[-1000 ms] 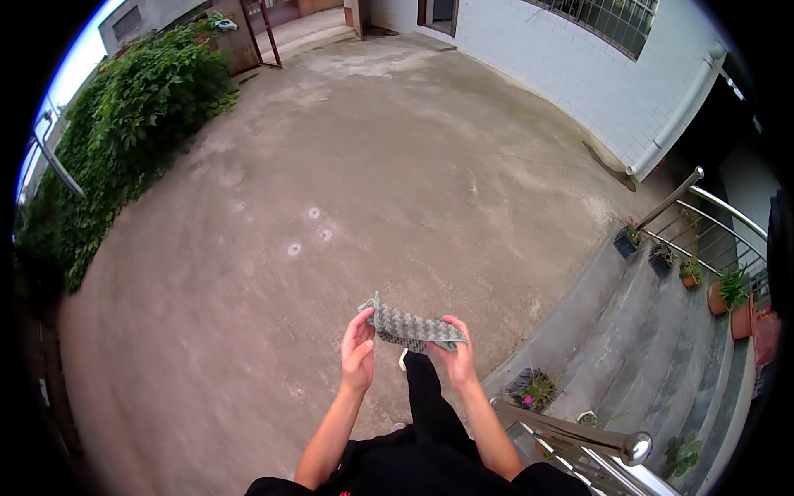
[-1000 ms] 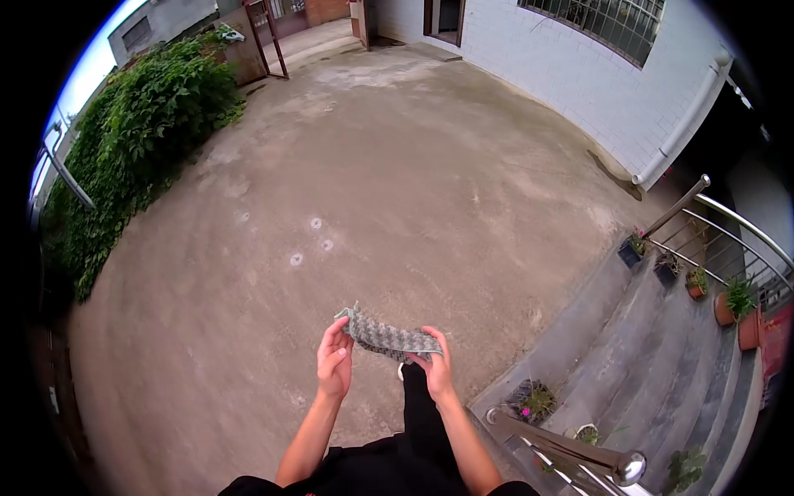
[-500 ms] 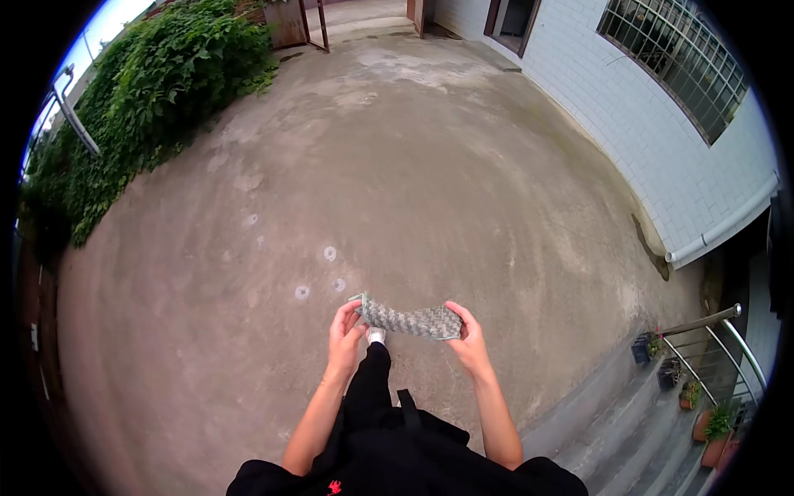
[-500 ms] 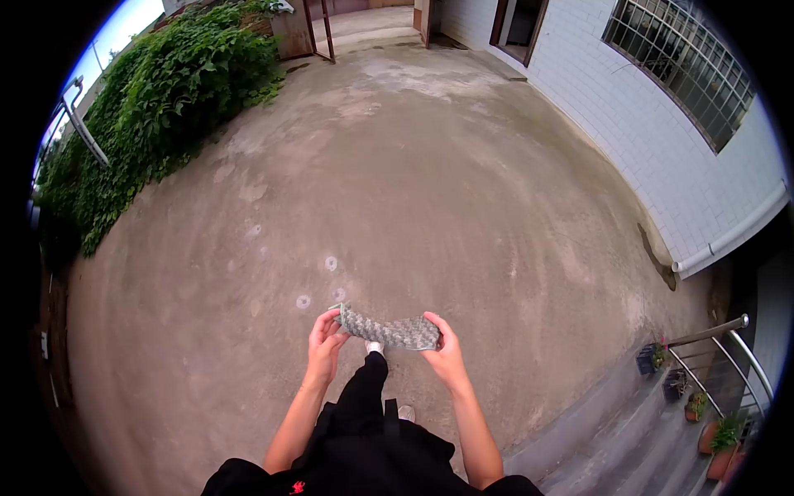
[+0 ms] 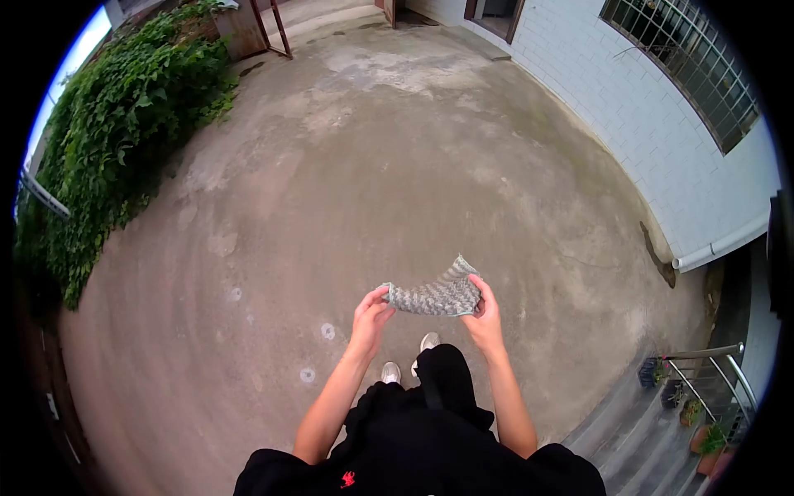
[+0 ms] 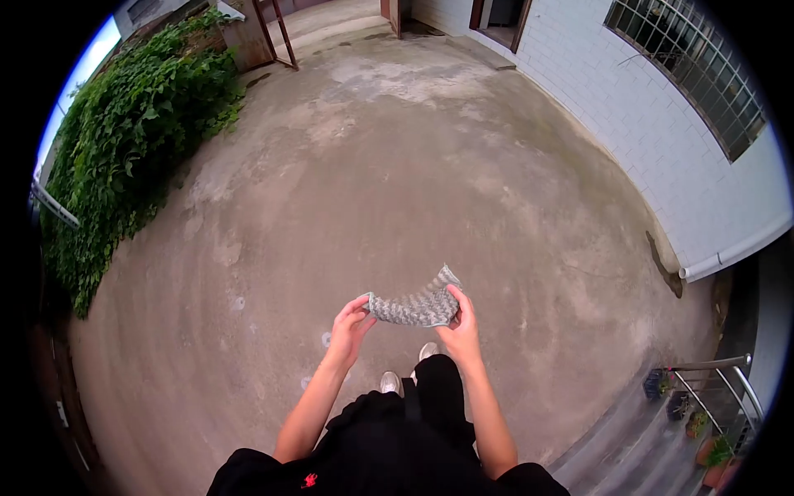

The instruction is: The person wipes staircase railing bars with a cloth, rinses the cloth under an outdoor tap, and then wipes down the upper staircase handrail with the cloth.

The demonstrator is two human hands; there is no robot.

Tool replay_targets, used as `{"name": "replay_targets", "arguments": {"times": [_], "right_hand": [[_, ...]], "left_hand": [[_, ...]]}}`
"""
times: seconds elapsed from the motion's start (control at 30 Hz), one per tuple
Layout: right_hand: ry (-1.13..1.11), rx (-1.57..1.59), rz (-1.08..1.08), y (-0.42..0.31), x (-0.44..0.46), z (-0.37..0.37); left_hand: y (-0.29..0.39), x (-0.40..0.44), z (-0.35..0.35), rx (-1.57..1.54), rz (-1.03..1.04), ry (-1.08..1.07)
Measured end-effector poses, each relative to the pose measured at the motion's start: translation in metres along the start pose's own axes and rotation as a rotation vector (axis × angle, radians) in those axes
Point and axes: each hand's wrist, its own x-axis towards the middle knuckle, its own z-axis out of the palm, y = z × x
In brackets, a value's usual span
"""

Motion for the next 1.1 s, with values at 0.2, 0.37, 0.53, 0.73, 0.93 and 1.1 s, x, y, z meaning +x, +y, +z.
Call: {"name": "replay_targets", "arguments": {"times": [0.2,0.37,0.53,0.73,0.93,1.1], "right_hand": [[0.035,0.039,0.010,0.038,0.206,-0.026],[0.018,-0.065,-0.023,0.034,0.387,-0.036],[-0.043,-0.105,-0.002,0.024,0.565,-0.031],[0.054,0.046,-0.012,0.050,0.792,-0.018],[0.138,0.000,-0.089,0.018,1.003,-0.015],[0.189,0.372,0.076,-0.001,1.175,-0.046]], "left_hand": [[0.055,0.214,0.042,0.000,0.015,-0.010],[0.102,0.388,0.098,0.067,-0.024,0.172],[0.132,0.554,0.103,0.100,0.119,0.215],[0.179,0.781,0.092,0.171,-0.048,0.251],[0.273,0.981,0.132,0.331,-0.246,0.276],[0.336,1.148,0.178,0.302,-0.157,0.096]]}}
